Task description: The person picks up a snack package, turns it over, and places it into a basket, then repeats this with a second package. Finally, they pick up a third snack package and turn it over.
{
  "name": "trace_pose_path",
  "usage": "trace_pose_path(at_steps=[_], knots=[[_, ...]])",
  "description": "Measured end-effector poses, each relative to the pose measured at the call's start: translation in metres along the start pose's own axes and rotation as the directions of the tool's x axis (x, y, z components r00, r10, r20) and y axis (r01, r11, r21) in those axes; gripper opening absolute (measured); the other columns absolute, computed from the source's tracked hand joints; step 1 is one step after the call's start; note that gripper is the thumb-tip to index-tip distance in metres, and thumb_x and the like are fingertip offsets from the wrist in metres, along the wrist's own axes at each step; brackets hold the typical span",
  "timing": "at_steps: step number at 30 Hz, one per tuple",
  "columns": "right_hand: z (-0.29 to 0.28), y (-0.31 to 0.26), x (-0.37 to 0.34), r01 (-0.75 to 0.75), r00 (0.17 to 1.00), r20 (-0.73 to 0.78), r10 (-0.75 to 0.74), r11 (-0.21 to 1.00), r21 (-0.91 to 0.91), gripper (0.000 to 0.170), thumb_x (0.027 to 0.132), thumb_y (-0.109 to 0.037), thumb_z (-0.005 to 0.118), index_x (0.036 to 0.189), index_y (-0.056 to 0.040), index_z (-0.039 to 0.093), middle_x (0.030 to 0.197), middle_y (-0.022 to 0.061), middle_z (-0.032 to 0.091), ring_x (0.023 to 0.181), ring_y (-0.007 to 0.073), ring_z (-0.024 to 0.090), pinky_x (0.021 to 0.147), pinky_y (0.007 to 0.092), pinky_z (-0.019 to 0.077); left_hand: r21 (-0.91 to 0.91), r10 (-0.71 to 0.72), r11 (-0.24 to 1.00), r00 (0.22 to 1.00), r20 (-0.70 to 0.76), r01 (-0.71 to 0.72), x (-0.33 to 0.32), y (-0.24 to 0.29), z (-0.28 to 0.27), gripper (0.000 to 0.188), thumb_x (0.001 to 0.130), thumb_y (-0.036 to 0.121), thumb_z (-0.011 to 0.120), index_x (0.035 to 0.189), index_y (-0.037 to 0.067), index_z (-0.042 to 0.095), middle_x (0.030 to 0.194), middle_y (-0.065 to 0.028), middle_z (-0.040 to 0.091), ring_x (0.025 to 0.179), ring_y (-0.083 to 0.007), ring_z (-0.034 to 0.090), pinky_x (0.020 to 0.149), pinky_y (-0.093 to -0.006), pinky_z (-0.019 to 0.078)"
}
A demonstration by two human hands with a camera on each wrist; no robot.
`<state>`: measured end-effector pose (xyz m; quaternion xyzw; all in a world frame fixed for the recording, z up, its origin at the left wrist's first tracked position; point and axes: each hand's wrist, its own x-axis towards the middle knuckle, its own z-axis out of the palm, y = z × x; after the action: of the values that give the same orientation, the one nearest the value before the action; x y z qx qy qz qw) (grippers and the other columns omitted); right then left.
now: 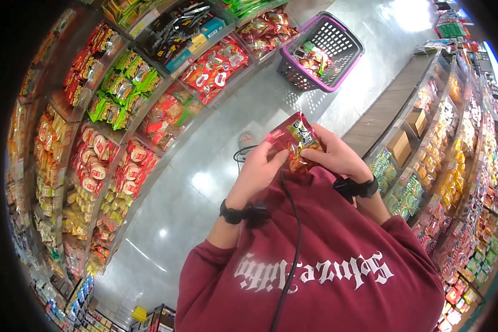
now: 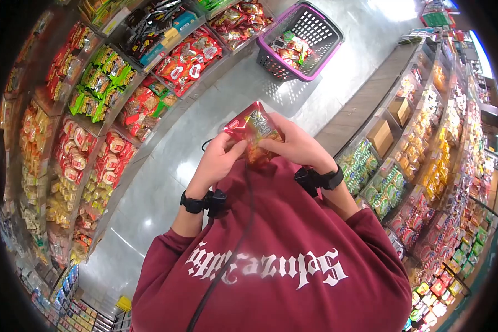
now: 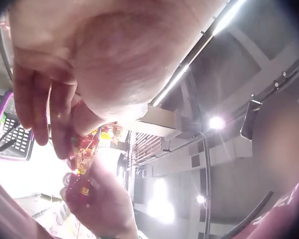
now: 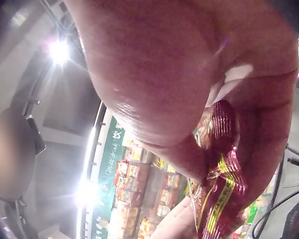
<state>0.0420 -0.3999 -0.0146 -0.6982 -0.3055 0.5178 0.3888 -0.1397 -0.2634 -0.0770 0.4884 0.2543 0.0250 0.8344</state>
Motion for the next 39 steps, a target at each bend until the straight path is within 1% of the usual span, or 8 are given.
trace_pose_path(at_steps=[7,13,19,22,25,31,35,39], knots=[[-0.007,0.003,-0.016,-0.023,0.994,-0.110,0.018,0.999,-0.049,0.053,0.095,-0.018,0.071,0.141,0.0007,0.053,0.116,0.0104,0.065,0.107,0.0160,0.061,0.096,0.0325,0.0500,0.048,-0.062,0.997,0.992,0.107,0.057,0.013,0.009,0.003,0.036,0.102,0.017,0.064,0.132,-0.003,0.058,0.119,-0.0099,0.071,0.109,-0.0159,0.068,0.094,-0.0318,0.0539],[-0.021,0.017,-0.035,-0.023,0.984,-0.178,0.029,0.999,0.035,0.056,0.096,-0.018,0.070,0.145,0.0020,0.051,0.121,0.0107,0.064,0.111,0.0163,0.060,0.100,0.0328,0.0487,0.123,-0.100,0.990,0.955,0.279,0.068,0.038,0.014,0.017,0.041,0.101,0.018,0.068,0.135,-0.002,0.057,0.121,-0.0057,0.069,0.107,-0.0109,0.066,0.092,-0.0290,0.0549],[-0.061,0.053,-0.049,0.073,0.979,-0.198,-0.047,0.990,0.124,0.054,0.096,-0.015,0.070,0.144,0.0015,0.051,0.119,0.0094,0.065,0.110,0.0153,0.062,0.098,0.0319,0.0505,-0.039,-0.064,0.997,0.983,0.173,0.072,0.054,0.015,0.069,0.036,0.099,0.014,0.069,0.129,-0.003,0.059,0.117,-0.0070,0.070,0.105,-0.0120,0.067,0.091,-0.0302,0.0558],[-0.093,0.070,-0.065,0.028,0.989,-0.150,0.009,0.971,0.239,0.045,0.097,-0.006,0.069,0.138,0.0016,0.052,0.118,0.0055,0.065,0.106,0.0109,0.064,0.095,0.0292,0.0543,-0.012,-0.077,0.997,0.993,0.085,0.079,0.066,0.009,0.099,0.035,0.099,0.012,0.069,0.129,-0.003,0.060,0.117,-0.0067,0.070,0.105,-0.0120,0.067,0.091,-0.0302,0.0556],[-0.122,0.095,-0.081,0.103,0.978,-0.205,-0.024,0.919,0.381,0.044,0.095,-0.008,0.072,0.135,0.0005,0.055,0.115,0.0073,0.067,0.103,0.0124,0.065,0.091,0.0291,0.0550,0.130,0.021,0.991,0.994,0.109,-0.035,0.081,-0.001,0.134,0.033,0.100,0.012,0.068,0.129,-0.003,0.060,0.120,-0.0078,0.070,0.106,-0.0127,0.067,0.092,-0.0303,0.0558],[-0.183,0.147,-0.111,0.109,0.982,-0.184,-0.027,0.888,0.447,0.044,0.094,-0.005,0.071,0.135,0.0003,0.055,0.117,0.0077,0.068,0.106,0.0130,0.065,0.095,0.0298,0.0544,0.070,-0.026,0.997,0.995,0.100,0.019,0.104,-0.016,0.215,0.030,0.103,0.006,0.062,0.130,-0.003,0.059,0.126,-0.0094,0.068,0.111,-0.0134,0.066,0.098,-0.0311,0.0533],[-0.208,0.173,-0.124,0.126,0.986,-0.161,-0.045,0.837,0.533,0.039,0.094,-0.002,0.069,0.132,-0.0013,0.058,0.115,0.0050,0.069,0.105,0.0112,0.065,0.093,0.0299,0.0543,0.221,-0.066,0.974,0.996,0.059,0.051,0.113,-0.025,0.249,0.031,0.103,0.004,0.061,0.133,-0.002,0.058,0.125,-0.0094,0.068,0.113,-0.0143,0.065,0.101,-0.0309,0.0517],[-0.221,0.200,-0.127,0.123,0.986,-0.155,-0.058,0.884,0.452,0.027,0.093,0.003,0.064,0.119,-0.0037,0.068,0.113,0.0040,0.071,0.100,0.0124,0.066,0.089,0.0296,0.0546,0.377,-0.029,0.926,0.992,0.121,-0.018,0.116,-0.022,0.264,0.028,0.100,0.001,0.063,0.129,0.000,0.063,0.124,-0.0064,0.069,0.116,-0.0140,0.064,0.101,-0.0307,0.0510]])
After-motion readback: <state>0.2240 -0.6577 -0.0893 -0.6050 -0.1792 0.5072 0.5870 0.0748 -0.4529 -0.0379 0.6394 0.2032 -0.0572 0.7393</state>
